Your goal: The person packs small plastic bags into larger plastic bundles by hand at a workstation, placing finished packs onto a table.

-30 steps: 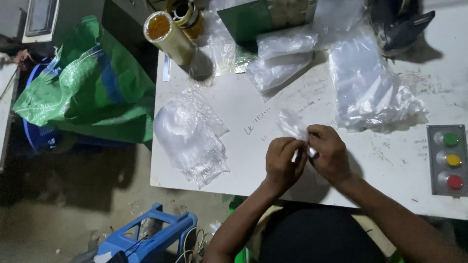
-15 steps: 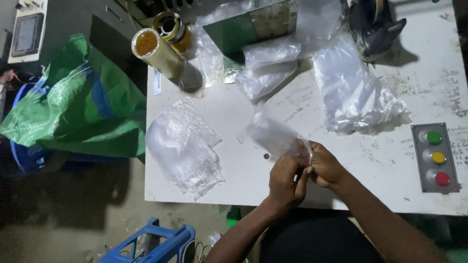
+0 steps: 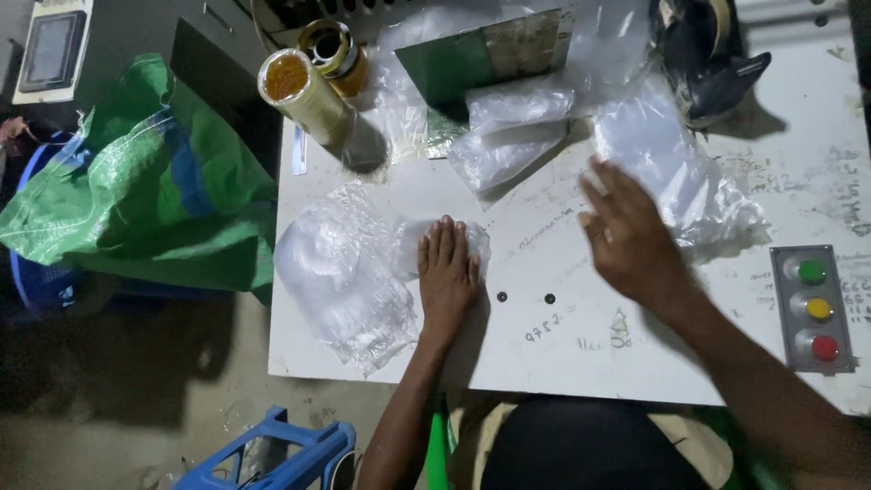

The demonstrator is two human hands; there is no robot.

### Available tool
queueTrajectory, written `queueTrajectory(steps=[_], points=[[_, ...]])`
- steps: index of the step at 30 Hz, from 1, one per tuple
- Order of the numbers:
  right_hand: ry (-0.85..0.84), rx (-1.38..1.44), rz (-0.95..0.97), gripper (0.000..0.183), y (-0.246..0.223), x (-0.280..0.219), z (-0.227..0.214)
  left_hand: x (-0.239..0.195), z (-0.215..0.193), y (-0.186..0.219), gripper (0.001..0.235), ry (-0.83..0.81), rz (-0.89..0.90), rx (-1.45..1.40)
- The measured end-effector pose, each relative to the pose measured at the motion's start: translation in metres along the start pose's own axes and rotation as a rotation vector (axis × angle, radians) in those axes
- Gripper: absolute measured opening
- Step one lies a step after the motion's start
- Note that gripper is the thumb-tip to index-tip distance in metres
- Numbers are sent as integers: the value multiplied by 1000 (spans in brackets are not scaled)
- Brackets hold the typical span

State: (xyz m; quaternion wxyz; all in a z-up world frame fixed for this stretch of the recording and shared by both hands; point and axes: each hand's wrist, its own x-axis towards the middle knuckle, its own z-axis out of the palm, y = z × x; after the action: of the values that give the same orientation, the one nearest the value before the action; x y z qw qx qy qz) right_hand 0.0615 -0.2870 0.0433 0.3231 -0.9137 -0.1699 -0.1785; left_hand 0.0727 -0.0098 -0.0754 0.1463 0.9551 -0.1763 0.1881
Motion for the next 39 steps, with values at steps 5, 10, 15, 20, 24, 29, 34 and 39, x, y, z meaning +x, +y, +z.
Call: queueTrajectory(steps=[5,10,15,20,24,29,34,39], points=[[-733,-163,407,80,45,-15,-46,13,-21,24,50,124,-179,-304],[-454,150,781,57,50,12,-98,48,-48,96,45,166,-344,-795],[-143,192,1048,36,105,38,-123,95,-24,142,93,-392,-962,-1594],[-348,385,1301,58,80,59,-113,116,2,183,39,-402,-982,-1863],[-263,663,1104,49,164,-4,-36,104,1,194,107,-599,-1007,-1514],[-309,852,1215,53,81,-26,-38,59,-5,162,127,-452,-903,-1445],[-393,1092,1317,43,43,-38,-25,55,-52,155,65,-710,-1089,-1597],[-280,785,824,39,48,-37,-38,71,-67,148,41,-364,-700,-1377]])
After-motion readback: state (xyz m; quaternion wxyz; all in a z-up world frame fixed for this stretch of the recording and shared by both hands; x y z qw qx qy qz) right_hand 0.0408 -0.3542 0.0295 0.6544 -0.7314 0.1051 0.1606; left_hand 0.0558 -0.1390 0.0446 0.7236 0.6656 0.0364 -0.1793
